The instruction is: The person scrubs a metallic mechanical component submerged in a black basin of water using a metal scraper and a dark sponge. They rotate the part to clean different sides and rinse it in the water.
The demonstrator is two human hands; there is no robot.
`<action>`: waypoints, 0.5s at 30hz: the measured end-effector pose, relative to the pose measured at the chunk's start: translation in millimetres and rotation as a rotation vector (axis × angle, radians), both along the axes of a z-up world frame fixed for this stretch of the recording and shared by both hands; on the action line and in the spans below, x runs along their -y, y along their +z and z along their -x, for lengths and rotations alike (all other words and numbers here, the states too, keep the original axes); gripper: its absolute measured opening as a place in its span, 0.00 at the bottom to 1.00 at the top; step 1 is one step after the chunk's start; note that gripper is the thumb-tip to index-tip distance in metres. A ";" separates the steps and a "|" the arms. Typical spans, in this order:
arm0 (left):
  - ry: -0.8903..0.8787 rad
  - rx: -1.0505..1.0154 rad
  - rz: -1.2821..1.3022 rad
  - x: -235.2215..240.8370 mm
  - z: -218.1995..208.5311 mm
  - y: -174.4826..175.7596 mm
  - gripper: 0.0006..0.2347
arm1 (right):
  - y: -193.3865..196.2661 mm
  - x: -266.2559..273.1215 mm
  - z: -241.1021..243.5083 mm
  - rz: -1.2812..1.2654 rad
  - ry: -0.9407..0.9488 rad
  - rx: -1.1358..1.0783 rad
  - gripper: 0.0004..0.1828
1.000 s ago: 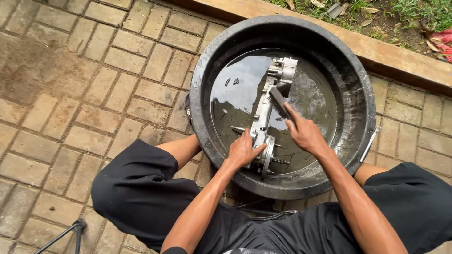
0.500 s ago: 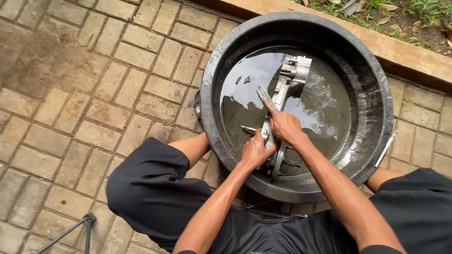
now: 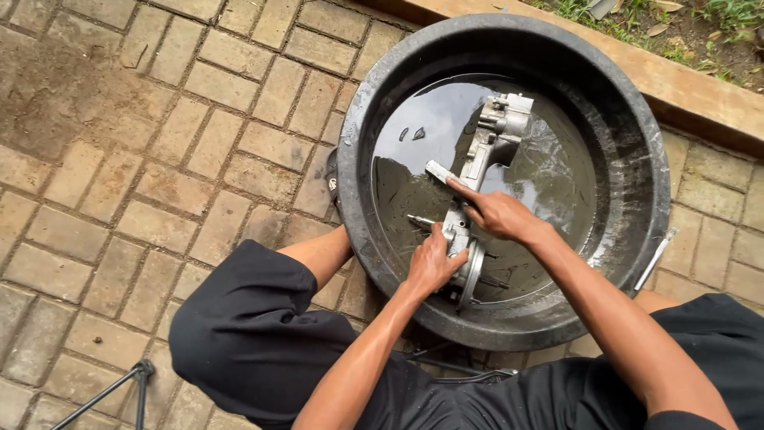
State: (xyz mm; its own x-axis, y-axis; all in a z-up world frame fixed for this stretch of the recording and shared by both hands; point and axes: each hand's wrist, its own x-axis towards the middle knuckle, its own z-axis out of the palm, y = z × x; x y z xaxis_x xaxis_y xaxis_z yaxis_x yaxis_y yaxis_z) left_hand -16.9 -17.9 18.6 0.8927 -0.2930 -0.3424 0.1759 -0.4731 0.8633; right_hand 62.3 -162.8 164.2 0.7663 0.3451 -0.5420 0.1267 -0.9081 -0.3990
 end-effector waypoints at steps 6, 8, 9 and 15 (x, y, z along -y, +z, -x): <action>0.018 0.030 0.008 -3.1 2.5 3.2 0.29 | 31.7 23.7 18.4 0.145 0.018 -0.107 0.35; 0.020 0.034 0.003 0.6 -0.2 6.2 0.29 | 24.4 24.3 7.2 0.144 0.042 -0.107 0.36; 0.023 0.038 0.003 1.2 -0.1 7.8 0.29 | 20.4 23.5 2.5 0.149 0.066 -0.107 0.37; 0.020 0.033 0.000 -5.4 0.3 24.7 0.30 | -21.2 2.7 -14.4 0.084 0.019 -0.021 0.35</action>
State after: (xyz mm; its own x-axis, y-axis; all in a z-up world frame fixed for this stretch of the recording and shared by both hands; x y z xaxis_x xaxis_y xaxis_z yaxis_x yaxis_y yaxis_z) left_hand -17.2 -12.5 43.3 0.9090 -0.2753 -0.3129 0.1566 -0.4702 0.8686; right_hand 76.7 -165.5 142.9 0.7482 0.3117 -0.5856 0.1361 -0.9361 -0.3244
